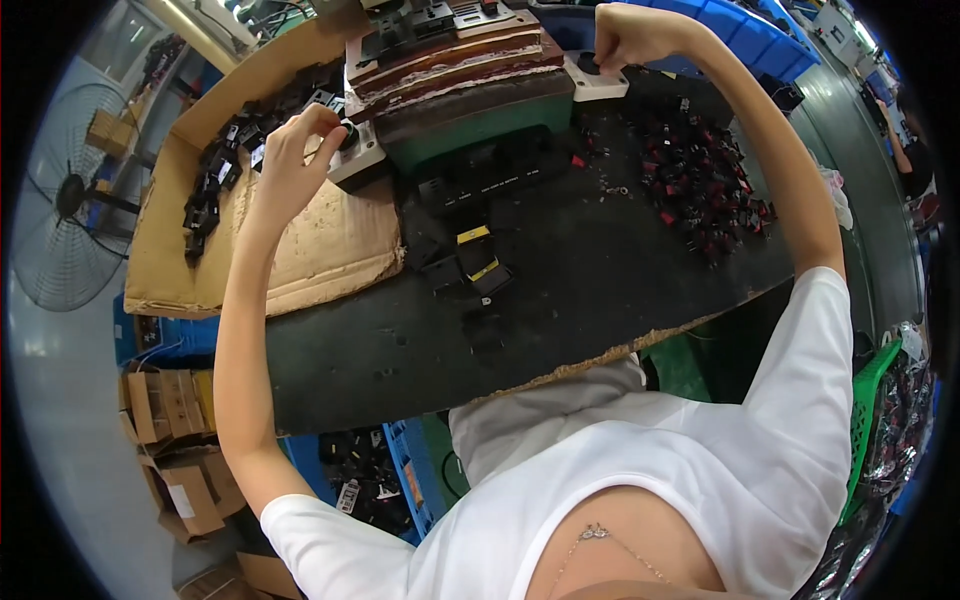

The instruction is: Assembling electronic components into plastic panels using a manual press machine on a factory assembly line.

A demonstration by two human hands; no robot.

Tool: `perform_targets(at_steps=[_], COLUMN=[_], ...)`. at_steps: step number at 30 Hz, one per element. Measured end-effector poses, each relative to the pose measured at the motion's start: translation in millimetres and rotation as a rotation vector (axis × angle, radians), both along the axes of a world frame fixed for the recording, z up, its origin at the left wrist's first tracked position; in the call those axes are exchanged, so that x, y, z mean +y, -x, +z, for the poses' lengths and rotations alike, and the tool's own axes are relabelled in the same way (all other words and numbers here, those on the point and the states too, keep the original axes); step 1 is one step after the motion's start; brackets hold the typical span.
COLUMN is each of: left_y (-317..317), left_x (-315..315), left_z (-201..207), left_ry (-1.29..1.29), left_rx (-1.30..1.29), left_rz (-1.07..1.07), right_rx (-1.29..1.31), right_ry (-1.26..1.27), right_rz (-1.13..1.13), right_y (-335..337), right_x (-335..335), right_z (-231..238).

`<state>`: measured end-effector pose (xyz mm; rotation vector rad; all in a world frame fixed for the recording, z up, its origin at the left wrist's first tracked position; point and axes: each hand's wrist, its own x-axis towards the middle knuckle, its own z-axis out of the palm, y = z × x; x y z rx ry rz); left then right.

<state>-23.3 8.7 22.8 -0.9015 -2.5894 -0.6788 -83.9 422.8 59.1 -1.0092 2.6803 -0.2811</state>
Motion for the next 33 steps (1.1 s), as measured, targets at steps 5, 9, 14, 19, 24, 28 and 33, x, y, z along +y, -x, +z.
perform_targets(at_steps=[5,9,14,19,24,28,33], left_y=[-1,-2,-13,-47,-81,-81,-72], left_x=[5,5,7,22,45,47,53], left_z=[2,1,8,22,32,12,-17], left_ry=[-0.02,-0.014,0.0,-0.314,-0.52,-0.59,-0.561], left_rx=[0.002,0.002,0.034,0.002,-0.121,-0.018,-0.01], left_rz=[-0.003,0.011,0.041,0.225,0.142,0.096,0.068], right_rx=[-0.053,-0.106,-0.074,0.011,0.079,0.127,0.66], right_ry=[-0.076,-0.08,-0.157,-0.011,0.024,0.39,0.475], right_rz=[0.03,-0.03,-0.006,-0.099,-0.034,0.032,0.199], right_y=[3,3,5,-8,-40,-41,0], right_x=[-6,-6,-7,-10,-37,-73,-106], right_z=[6,6,6,0,29,29,10])
